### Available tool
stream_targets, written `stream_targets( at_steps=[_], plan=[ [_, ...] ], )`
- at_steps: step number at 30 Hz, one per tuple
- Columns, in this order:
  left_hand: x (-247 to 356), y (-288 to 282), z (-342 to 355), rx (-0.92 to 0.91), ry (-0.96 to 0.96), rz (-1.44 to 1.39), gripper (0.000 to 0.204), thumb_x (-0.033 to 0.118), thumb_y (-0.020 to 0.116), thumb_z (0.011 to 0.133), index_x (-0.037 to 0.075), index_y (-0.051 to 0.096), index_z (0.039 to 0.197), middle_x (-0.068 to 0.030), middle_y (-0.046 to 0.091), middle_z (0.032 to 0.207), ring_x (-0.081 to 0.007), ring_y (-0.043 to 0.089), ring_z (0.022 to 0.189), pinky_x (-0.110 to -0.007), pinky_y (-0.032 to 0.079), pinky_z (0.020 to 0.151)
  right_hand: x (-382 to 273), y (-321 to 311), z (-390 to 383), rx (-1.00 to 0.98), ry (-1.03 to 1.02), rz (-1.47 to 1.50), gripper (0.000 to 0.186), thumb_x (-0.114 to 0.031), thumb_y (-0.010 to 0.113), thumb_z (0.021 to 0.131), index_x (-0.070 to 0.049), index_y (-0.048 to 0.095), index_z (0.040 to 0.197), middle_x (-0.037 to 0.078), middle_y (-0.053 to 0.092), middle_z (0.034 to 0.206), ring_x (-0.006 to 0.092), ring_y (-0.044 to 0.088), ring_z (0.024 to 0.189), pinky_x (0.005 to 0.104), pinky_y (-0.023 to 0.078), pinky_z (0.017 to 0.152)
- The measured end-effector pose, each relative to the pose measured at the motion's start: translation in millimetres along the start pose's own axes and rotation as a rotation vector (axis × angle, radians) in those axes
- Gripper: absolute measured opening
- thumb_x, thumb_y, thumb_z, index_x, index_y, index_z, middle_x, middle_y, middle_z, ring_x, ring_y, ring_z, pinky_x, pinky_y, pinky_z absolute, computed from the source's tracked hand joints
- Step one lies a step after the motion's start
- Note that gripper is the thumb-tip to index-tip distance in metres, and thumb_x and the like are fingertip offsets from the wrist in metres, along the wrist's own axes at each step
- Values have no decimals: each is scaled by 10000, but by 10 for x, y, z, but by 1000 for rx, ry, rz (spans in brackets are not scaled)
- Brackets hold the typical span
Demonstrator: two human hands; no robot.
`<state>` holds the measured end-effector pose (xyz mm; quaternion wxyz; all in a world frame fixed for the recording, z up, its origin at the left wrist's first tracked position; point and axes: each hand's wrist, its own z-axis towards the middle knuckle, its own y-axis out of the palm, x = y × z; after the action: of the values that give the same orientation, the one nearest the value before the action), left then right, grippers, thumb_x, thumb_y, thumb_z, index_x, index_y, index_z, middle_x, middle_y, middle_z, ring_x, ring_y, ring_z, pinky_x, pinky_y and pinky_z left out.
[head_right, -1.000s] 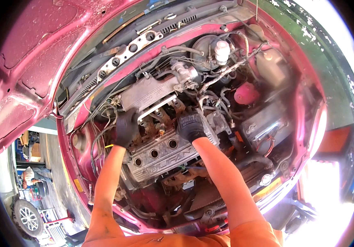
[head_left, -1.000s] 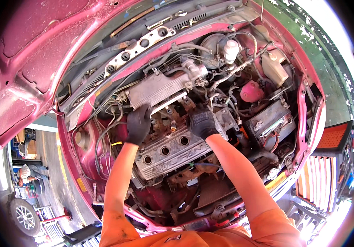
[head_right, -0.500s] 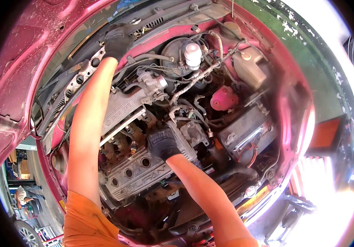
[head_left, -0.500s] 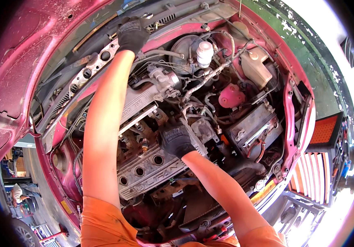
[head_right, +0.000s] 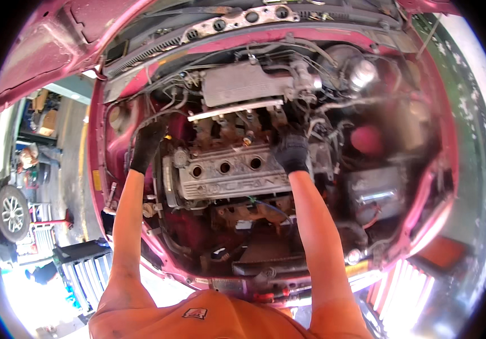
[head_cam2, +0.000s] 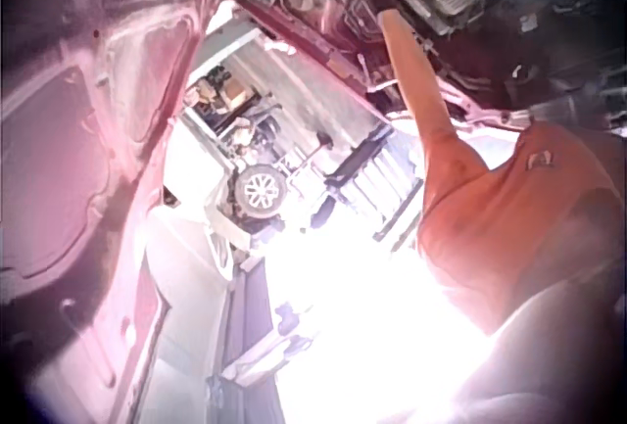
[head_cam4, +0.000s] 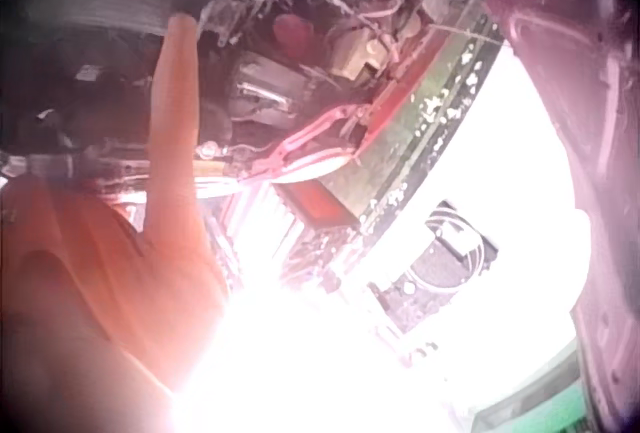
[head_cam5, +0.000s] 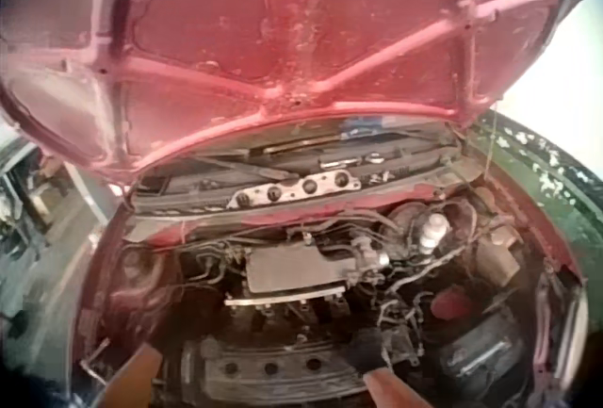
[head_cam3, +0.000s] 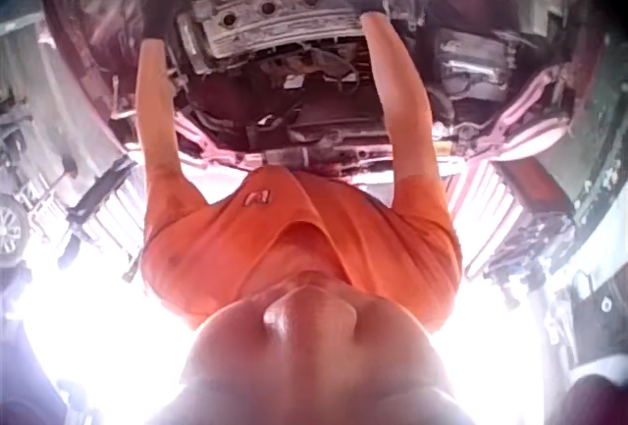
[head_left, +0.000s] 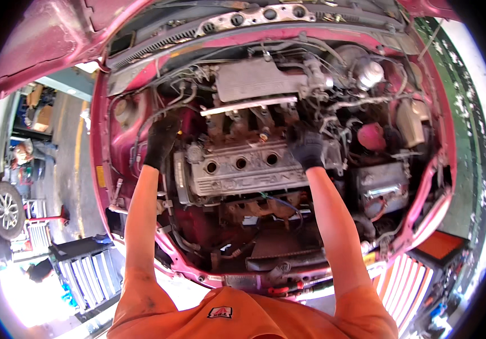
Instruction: The person unscrews bolts on the fuel rail and engine component using a wrench, then removes small parts and places them aside while working under the hood of a car.
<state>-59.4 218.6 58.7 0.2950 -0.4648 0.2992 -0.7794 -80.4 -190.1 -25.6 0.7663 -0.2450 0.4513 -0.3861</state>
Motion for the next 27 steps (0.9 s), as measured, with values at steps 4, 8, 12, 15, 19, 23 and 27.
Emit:
stream_targets(
  at_steps=[4, 8, 12, 15, 19, 23, 27],
  plan=[
    [-633, 517, -224, -183, 139, 316, 214, 229, 613, 824, 81, 645, 976, -127, 656, 878, -304, 616, 836, -413, 490, 754, -190, -278, -174, 203, -190, 168, 136, -156, 580, 770, -60, 622, 858, 174, 613, 873, 352, 573, 851, 437, 462, 759],
    [-155, 675, -46, -395, 11, 258, 167, 218, 601, 803, 78, 640, 884, -149, 649, 877, -329, 616, 831, -417, 489, 738, -111, -1216, -304, 84, 78, 104, 155, -105, 605, 764, -64, 633, 910, 148, 628, 885, 313, 612, 823, 387, 493, 731],
    [-295, 899, 65, -478, -96, -10, 138, 178, 610, 790, 55, 632, 850, -106, 637, 791, -256, 604, 720, -373, 477, 654, 1039, -2320, -787, 145, 259, -240, 164, -36, 582, 779, -88, 659, 915, 106, 674, 846, 251, 657, 796, 324, 515, 703],
    [115, 690, 287, -582, -258, 18, 141, 157, 630, 766, 37, 617, 838, -54, 622, 708, -176, 587, 632, -337, 462, 584, 1362, -2911, -1104, -136, 545, -603, 171, -122, 614, 753, -100, 668, 913, 110, 659, 847, 312, 628, 771, 384, 512, 721],
    [-258, 835, 122, -556, -426, -311, 144, 160, 621, 757, 32, 585, 809, -47, 590, 674, -153, 566, 595, -316, 444, 565, 1622, -3030, -1343, -275, 45, -643, 155, -170, 637, 726, -138, 674, 873, 89, 647, 801, 290, 627, 743, 394, 507, 674],
    [-671, 986, -192, -515, -415, -512, 128, 161, 581, 774, 35, 563, 785, -71, 562, 680, -192, 564, 616, -326, 436, 582, 1650, -2877, -1267, -596, -177, -641, 173, -224, 647, 696, -149, 670, 851, 68, 614, 723, 263, 618, 695, 398, 484, 592],
    [-583, 1019, -117, -556, -50, -89, 110, 136, 528, 805, 44, 583, 782, -127, 574, 728, -291, 599, 705, -379, 453, 618, 1521, -2888, -1108, -806, -152, -747, 212, -185, 590, 738, -137, 682, 923, 68, 646, 867, 285, 622, 848, 389, 517, 737]
  ],
)
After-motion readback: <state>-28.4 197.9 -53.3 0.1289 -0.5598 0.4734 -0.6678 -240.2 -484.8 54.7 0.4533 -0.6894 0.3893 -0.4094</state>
